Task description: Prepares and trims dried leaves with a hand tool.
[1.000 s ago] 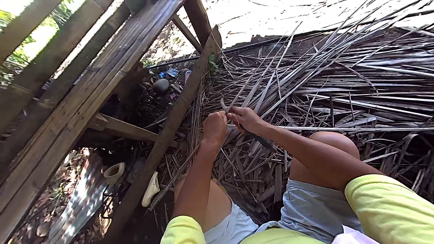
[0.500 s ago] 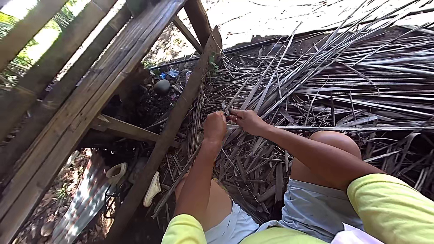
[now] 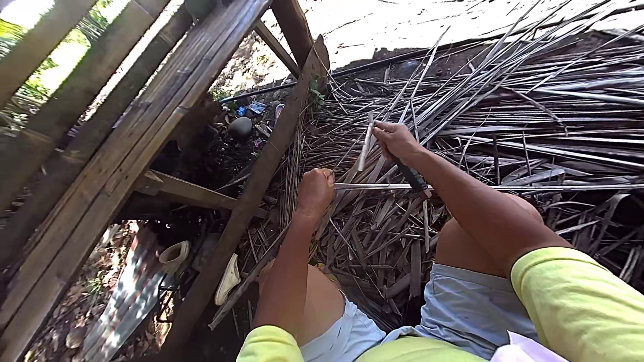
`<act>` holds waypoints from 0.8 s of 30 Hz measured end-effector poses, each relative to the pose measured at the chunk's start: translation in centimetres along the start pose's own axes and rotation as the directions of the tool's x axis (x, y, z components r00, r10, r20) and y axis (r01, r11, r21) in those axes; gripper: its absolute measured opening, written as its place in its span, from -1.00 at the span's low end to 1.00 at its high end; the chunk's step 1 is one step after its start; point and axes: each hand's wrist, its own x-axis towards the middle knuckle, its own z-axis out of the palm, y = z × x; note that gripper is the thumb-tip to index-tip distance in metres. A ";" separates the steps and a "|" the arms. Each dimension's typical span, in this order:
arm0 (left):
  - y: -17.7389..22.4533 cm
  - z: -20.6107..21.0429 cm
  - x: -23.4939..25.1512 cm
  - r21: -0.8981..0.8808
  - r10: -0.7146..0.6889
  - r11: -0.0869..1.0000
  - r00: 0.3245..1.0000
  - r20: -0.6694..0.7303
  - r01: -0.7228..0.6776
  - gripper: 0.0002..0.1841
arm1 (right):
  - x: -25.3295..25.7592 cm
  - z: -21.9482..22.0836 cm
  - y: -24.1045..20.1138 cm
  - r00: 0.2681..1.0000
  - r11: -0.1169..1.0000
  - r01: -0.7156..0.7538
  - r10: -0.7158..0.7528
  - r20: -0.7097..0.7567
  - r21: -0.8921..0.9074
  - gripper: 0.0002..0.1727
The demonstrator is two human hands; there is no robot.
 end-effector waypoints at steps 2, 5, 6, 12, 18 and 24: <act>-1.1 -0.6 -0.1 -0.041 -0.020 0.999 1.000 0.008 0.020 -0.69 | 1.4 -2.1 0.5 0.986 1.000 -0.020 0.021 -0.166 0.012 -0.61; -2.2 -0.8 0.3 -0.106 -0.047 0.993 0.999 0.019 0.049 -0.70 | 0.0 -2.1 -0.3 0.987 0.998 0.048 -0.043 -0.152 0.029 -0.57; -2.3 -0.6 0.6 -0.119 -0.055 0.991 0.998 0.025 0.058 -0.70 | -1.2 -1.0 -0.6 0.993 0.995 0.086 -0.082 -0.081 0.049 -0.54; -0.6 0.6 1.4 -0.049 -0.057 0.997 0.998 0.039 0.059 -0.69 | -6.5 5.3 0.1 0.942 0.996 0.052 -0.072 0.327 0.071 -0.41; 0.7 2.1 -1.2 0.280 0.168 0.954 0.967 -0.193 -0.110 -0.74 | -6.9 5.5 0.1 0.930 0.996 0.053 -0.076 0.359 0.074 -0.37; 2.3 2.3 -0.5 0.336 0.078 0.942 0.984 -0.158 -0.021 -0.65 | -6.4 4.8 0.1 0.932 0.991 0.086 -0.115 0.343 0.101 -0.44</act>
